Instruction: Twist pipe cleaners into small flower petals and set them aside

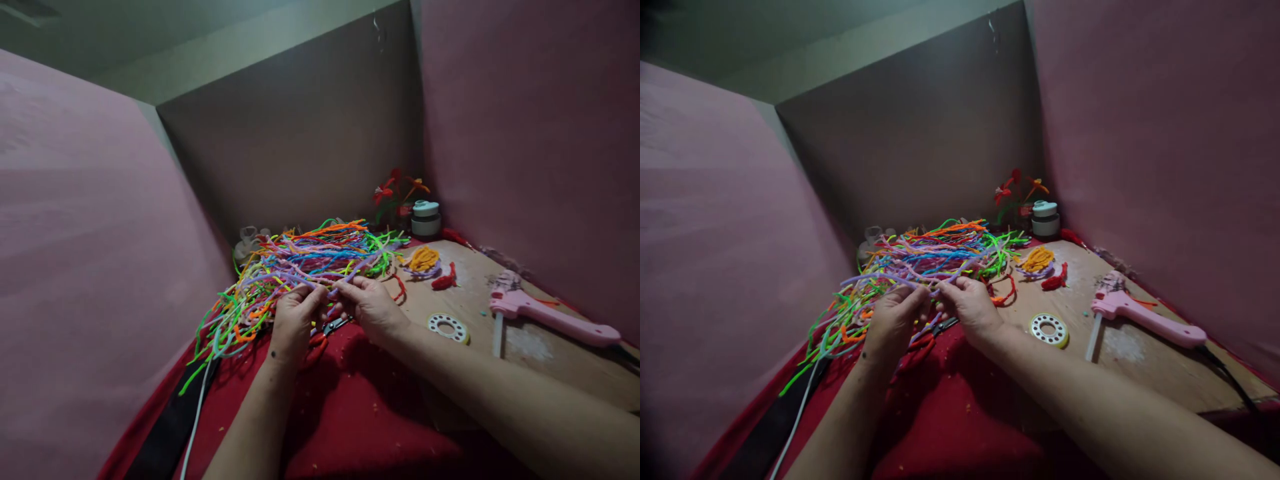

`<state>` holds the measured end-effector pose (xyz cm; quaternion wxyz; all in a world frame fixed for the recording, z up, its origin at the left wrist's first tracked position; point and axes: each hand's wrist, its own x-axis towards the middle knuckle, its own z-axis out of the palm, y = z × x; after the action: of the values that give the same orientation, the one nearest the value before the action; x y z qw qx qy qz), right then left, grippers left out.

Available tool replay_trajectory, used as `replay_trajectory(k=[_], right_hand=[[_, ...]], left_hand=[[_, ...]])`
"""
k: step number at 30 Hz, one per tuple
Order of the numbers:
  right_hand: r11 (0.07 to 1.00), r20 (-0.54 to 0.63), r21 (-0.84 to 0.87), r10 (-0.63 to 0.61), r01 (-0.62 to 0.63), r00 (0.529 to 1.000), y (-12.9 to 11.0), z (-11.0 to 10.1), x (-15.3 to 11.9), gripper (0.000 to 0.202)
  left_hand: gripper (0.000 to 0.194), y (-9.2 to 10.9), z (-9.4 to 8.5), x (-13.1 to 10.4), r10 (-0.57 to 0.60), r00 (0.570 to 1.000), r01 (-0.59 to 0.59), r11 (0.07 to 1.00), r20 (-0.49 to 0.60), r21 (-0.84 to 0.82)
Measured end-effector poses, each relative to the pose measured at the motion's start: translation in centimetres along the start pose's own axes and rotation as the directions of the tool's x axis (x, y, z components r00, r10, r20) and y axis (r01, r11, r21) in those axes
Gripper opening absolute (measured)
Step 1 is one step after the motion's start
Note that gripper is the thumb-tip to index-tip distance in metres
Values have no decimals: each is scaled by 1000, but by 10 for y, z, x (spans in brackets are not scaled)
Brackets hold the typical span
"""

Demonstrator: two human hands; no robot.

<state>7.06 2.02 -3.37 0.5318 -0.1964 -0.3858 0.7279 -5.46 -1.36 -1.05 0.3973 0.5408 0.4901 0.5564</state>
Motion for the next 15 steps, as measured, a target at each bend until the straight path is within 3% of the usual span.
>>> replay_trajectory(k=[4,7,15], right_hand=[[980,32,191,43,-48,999,-7,-3,3,19],[966,35,245,78,-84,996,-9,-6,5,18],[997,122,25,72,-76,990,-2,-6,0,20]], left_hand=[[23,-1,0,0,-57,998,59,997,41,-48],[25,-3,-2,2,-56,998,59,995,39,-84],[27,-2,-3,5,-96,989,132,922,117,-363]])
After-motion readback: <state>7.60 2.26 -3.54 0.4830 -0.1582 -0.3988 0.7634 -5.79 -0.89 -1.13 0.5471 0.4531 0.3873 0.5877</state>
